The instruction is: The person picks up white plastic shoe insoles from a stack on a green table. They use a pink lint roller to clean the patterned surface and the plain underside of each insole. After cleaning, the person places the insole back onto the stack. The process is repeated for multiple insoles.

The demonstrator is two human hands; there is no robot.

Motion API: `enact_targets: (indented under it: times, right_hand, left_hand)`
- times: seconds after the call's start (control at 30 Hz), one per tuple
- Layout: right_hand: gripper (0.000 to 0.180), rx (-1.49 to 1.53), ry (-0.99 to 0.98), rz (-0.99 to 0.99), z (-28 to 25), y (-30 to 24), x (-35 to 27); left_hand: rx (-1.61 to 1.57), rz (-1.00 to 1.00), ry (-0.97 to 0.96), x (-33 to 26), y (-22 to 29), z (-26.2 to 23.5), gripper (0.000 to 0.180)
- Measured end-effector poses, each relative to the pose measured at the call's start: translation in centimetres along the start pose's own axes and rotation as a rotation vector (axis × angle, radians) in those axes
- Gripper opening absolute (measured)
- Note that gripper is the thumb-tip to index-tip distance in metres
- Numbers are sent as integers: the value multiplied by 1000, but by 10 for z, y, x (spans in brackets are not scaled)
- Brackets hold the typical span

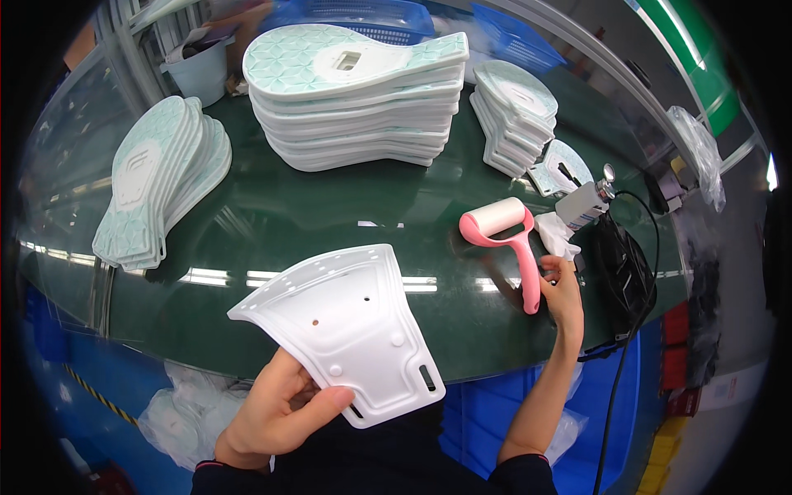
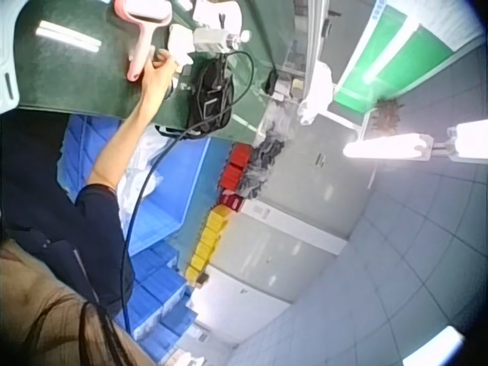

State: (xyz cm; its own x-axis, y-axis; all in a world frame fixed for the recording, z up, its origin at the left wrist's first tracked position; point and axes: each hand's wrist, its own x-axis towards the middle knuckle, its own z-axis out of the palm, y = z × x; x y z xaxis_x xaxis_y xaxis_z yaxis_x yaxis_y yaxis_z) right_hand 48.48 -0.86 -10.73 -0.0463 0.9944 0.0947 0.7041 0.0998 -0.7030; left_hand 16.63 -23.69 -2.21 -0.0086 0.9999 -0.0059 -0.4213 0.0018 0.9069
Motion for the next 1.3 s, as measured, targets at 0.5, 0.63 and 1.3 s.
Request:
enact_targets:
  times: [0.5, 0.63, 1.3]
  right_hand:
    - [18, 222, 41, 40, -7, 22, 3]
    - [14, 487, 369, -103, -4, -47, -36]
    - [34, 837, -159, -701, 58, -171, -156]
  left_hand:
    - [10, -45, -35, 3, 7, -2, 66]
    - [-64, -31, -30, 6, 9, 0, 66]
    - [101, 72, 1, 11, 7, 9, 65]
